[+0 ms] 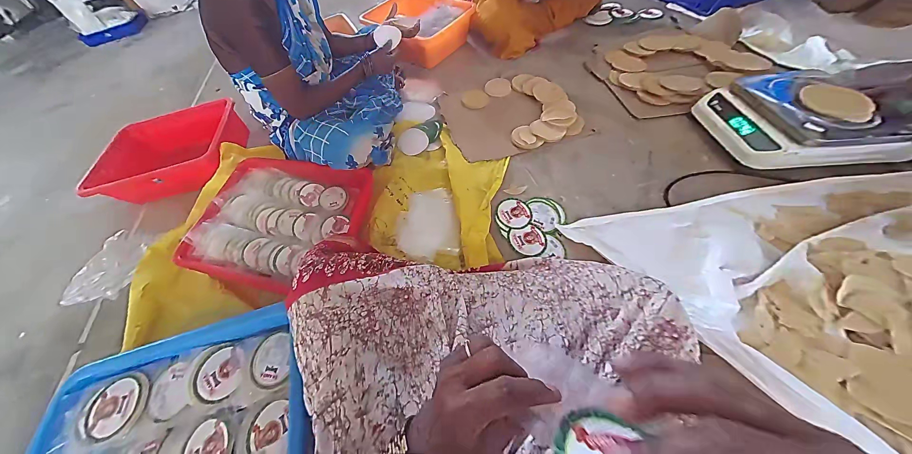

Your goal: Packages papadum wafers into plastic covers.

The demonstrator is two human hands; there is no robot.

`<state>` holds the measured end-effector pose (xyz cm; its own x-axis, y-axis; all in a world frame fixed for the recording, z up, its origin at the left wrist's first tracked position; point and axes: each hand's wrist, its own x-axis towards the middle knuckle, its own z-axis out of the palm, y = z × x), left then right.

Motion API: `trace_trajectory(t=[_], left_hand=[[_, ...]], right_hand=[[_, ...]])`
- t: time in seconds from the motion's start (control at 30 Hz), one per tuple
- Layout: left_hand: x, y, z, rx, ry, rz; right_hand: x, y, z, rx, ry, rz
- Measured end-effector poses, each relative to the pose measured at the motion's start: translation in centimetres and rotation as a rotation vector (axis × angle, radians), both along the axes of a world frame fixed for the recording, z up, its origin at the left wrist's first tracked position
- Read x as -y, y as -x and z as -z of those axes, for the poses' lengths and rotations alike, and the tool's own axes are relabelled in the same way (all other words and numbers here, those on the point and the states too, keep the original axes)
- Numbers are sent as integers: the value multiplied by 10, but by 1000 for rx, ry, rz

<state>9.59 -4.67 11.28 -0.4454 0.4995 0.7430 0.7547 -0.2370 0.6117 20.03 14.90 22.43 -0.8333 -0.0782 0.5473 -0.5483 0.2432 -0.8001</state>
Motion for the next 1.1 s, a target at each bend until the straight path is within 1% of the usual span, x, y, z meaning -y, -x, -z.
trace_trajectory(t=[0.1,0.2,0.3,0.47,0.57,0.63,0.77,0.93,1.0,1.1], left_hand=[[1,-4,3,100,-9,36],[2,-8,7,257,4,98],[0,-14,8,457,14,180],[1,-21,6,853,16,255],[3,-18,5,1036,-2,264],[6,-15,6,1101,-5,270],[2,-14,9,1157,12,287],[-5,-14,12,1179,17,199],[-5,-13,13,1178,19,185],[-7,-13,16,1204,-4,204]], right_hand=[[1,16,15,90,99,-7],[-4,22,27,193,196,27],[-1,25,38,268,262,107],[12,31,68,373,418,202],[10,32,82,385,435,217],[5,29,87,406,419,202],[0,22,100,469,354,161],[-1,23,107,514,289,83],[-3,22,107,544,340,105],[-4,20,108,559,411,201]])
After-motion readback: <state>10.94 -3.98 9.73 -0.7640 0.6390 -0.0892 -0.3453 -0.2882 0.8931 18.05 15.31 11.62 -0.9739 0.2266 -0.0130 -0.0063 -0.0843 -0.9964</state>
